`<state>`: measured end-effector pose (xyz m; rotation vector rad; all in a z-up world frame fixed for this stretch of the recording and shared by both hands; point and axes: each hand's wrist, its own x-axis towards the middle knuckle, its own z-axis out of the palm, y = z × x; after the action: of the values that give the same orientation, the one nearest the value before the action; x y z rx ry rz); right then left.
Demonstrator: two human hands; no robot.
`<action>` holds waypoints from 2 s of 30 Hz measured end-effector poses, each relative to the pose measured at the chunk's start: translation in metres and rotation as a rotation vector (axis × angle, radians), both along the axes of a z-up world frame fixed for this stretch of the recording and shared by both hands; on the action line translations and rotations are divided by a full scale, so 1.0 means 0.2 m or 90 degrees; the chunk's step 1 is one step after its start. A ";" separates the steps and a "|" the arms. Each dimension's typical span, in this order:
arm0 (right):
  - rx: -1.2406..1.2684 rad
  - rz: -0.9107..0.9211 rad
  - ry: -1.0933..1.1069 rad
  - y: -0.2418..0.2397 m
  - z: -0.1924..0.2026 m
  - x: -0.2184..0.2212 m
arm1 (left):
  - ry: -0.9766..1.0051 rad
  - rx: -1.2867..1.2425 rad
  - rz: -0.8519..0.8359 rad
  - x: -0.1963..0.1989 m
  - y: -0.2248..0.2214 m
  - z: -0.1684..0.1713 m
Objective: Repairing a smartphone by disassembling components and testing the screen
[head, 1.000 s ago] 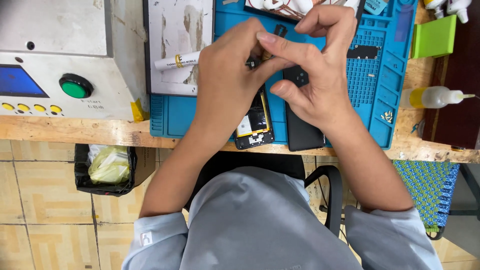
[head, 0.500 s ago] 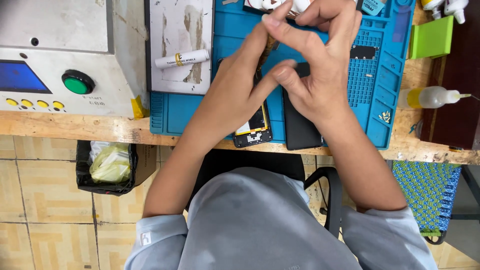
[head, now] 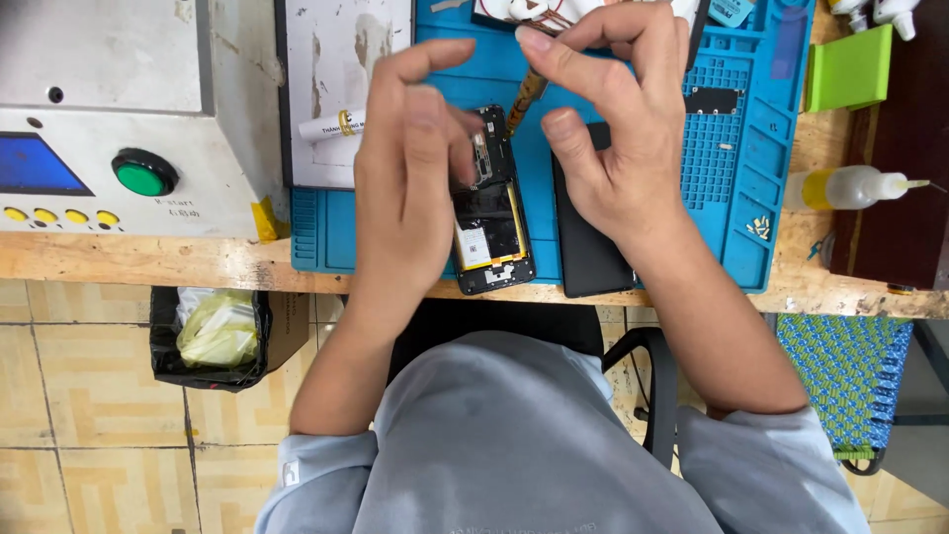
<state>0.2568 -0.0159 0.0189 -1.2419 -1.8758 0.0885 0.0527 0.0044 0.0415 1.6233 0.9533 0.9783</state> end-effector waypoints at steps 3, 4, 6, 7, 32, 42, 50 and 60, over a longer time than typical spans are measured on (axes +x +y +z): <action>-0.001 0.015 -0.001 0.01 0.01 -0.01 | -0.067 -0.007 -0.079 0.00 0.02 -0.05; 0.004 0.019 -0.011 0.02 0.01 0.00 | -0.091 -0.019 -0.162 0.01 0.02 -0.07; 0.011 0.041 0.014 0.02 -0.01 0.00 | -0.074 -0.040 -0.105 0.00 -0.04 0.03; 0.007 0.058 0.042 0.01 -0.02 0.00 | -0.054 -0.074 -0.054 -0.01 -0.07 0.07; -0.215 0.156 0.352 0.12 -0.08 0.02 | 0.398 0.259 0.229 -0.26 -0.02 -0.12; -0.247 0.158 0.310 0.10 -0.14 -0.01 | 0.393 0.146 0.219 -0.24 0.01 -0.17; -0.234 0.156 0.270 0.09 -0.15 0.01 | 0.334 0.185 0.195 -0.21 0.06 -0.11; -0.072 0.107 0.098 0.09 -0.19 0.08 | 0.157 0.097 -0.284 -0.09 0.34 0.03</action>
<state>0.2728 0.0025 -0.0185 -1.1172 -1.8578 0.3751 0.0345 0.0719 0.0466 2.0088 0.6408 0.5623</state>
